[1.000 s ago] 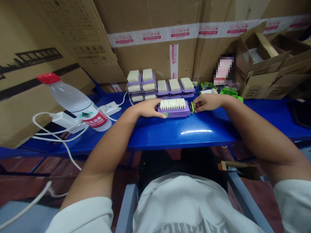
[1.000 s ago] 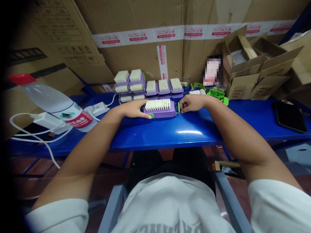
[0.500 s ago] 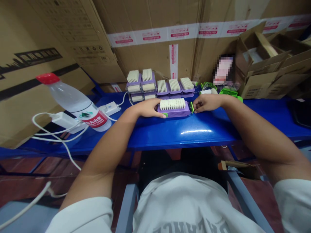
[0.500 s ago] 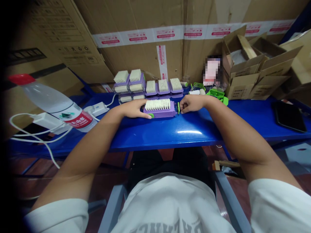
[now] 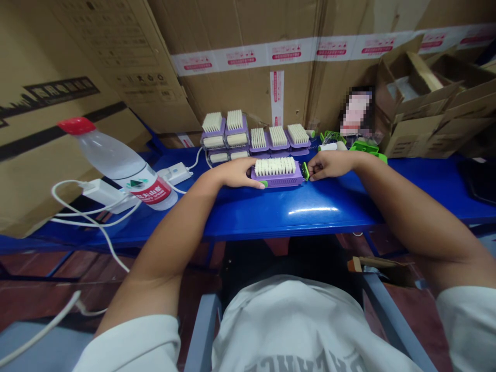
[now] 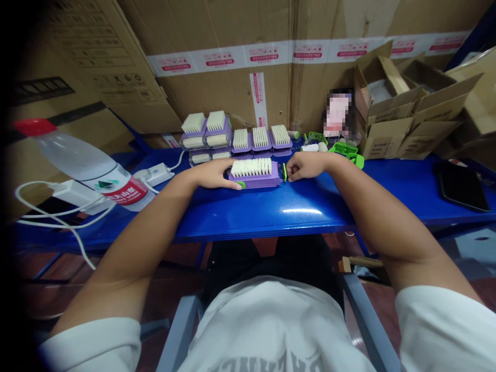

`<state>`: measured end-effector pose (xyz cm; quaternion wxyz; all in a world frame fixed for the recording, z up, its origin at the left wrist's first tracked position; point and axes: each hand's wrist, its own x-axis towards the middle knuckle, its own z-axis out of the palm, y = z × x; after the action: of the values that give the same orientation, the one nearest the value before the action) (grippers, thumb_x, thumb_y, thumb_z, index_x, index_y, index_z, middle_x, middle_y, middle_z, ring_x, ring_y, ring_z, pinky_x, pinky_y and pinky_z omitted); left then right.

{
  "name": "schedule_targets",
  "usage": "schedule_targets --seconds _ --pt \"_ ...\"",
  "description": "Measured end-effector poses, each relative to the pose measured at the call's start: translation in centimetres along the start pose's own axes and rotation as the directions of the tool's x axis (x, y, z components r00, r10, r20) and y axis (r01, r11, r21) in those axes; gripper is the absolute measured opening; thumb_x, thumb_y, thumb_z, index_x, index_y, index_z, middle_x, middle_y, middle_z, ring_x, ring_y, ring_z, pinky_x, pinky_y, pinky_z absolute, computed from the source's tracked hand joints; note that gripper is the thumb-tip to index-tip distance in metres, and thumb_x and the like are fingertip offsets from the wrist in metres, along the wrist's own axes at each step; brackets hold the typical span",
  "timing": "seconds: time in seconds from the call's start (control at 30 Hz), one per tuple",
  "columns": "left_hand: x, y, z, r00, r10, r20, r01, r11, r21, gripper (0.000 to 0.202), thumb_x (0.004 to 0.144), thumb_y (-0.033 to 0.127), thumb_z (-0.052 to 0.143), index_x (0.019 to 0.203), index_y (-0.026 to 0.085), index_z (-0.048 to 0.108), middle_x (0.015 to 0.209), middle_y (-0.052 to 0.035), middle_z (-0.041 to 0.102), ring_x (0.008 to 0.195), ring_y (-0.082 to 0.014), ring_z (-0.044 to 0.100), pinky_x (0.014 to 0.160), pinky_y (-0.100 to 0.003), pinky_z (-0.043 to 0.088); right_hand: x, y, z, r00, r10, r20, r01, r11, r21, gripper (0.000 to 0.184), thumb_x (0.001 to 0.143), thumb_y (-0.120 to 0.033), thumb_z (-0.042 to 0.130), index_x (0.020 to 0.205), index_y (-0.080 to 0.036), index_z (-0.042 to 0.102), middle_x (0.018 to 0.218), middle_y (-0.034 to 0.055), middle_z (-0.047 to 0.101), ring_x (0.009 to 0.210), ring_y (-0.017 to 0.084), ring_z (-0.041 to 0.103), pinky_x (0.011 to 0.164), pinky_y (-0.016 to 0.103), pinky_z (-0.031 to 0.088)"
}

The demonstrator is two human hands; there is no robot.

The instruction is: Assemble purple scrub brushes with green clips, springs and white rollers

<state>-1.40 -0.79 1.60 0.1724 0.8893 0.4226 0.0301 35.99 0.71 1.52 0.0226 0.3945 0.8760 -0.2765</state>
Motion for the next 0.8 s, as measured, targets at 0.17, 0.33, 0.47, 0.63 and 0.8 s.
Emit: schedule_targets --seconds 0.17,0.33,0.47,0.63,0.8 --pt "0.02 -0.09 0.05 1.000 0.005 0.005 -0.005 1.000 0.000 0.095 0.087 0.070 0.086 0.167 0.024 0.064 0.173 -0.0132 0.070 0.154 -0.0398 0.070 0.126 -0.045 0.057 -0.02 -0.07 0.01 1.000 0.002 0.003 -0.002 1.000 0.005 0.031 0.089 -0.052 0.078 0.090 -0.021 0.077 0.072 0.0001 0.068 0.070 0.018 0.058 0.074 0.037 0.045" --pt "0.03 -0.28 0.10 1.000 0.020 -0.009 -0.020 1.000 -0.011 0.094 0.086 0.071 0.087 0.165 0.024 0.066 0.170 -0.0136 0.072 0.151 -0.0404 0.073 0.125 -0.046 0.057 -0.05 -0.19 -0.06 1.000 0.007 0.008 -0.007 1.000 0.014 0.034 0.086 -0.055 0.081 0.090 -0.021 0.078 0.072 0.0002 0.069 0.071 0.019 0.059 0.074 0.037 0.045" --pt "0.14 -0.60 0.15 0.999 0.047 -0.020 -0.048 0.999 -0.026 0.095 0.085 0.072 0.088 0.165 0.026 0.067 0.169 -0.0125 0.073 0.149 -0.0407 0.074 0.123 -0.046 0.059 -0.15 -0.27 -0.06 1.000 0.008 0.016 -0.008 1.000 0.028 0.036 0.086 -0.056 0.082 0.090 -0.021 0.078 0.071 0.0000 0.068 0.070 0.019 0.058 0.074 0.037 0.045" --pt "0.16 -0.59 0.14 0.999 0.039 -0.016 -0.039 0.999 -0.023 0.094 0.087 0.071 0.089 0.167 0.026 0.066 0.171 -0.0136 0.072 0.152 -0.0417 0.072 0.124 -0.047 0.058 -0.16 -0.09 -0.06 1.000 -0.005 0.017 0.005 0.999 0.033 0.038 0.086 -0.059 0.085 0.088 -0.022 0.077 0.071 -0.0009 0.068 0.070 0.018 0.058 0.073 0.037 0.044" --pt "-0.04 -0.12 -0.02 1.000 0.017 -0.004 -0.017 1.000 -0.013 0.094 0.088 0.070 0.089 0.167 0.026 0.065 0.171 -0.0130 0.071 0.152 -0.0403 0.072 0.125 -0.046 0.058 -0.13 -0.09 -0.14 1.000 0.003 0.019 -0.003 0.999 0.032 0.039 0.086 -0.059 0.085 0.089 -0.021 0.078 0.072 -0.0001 0.069 0.071 0.019 0.060 0.073 0.037 0.045"
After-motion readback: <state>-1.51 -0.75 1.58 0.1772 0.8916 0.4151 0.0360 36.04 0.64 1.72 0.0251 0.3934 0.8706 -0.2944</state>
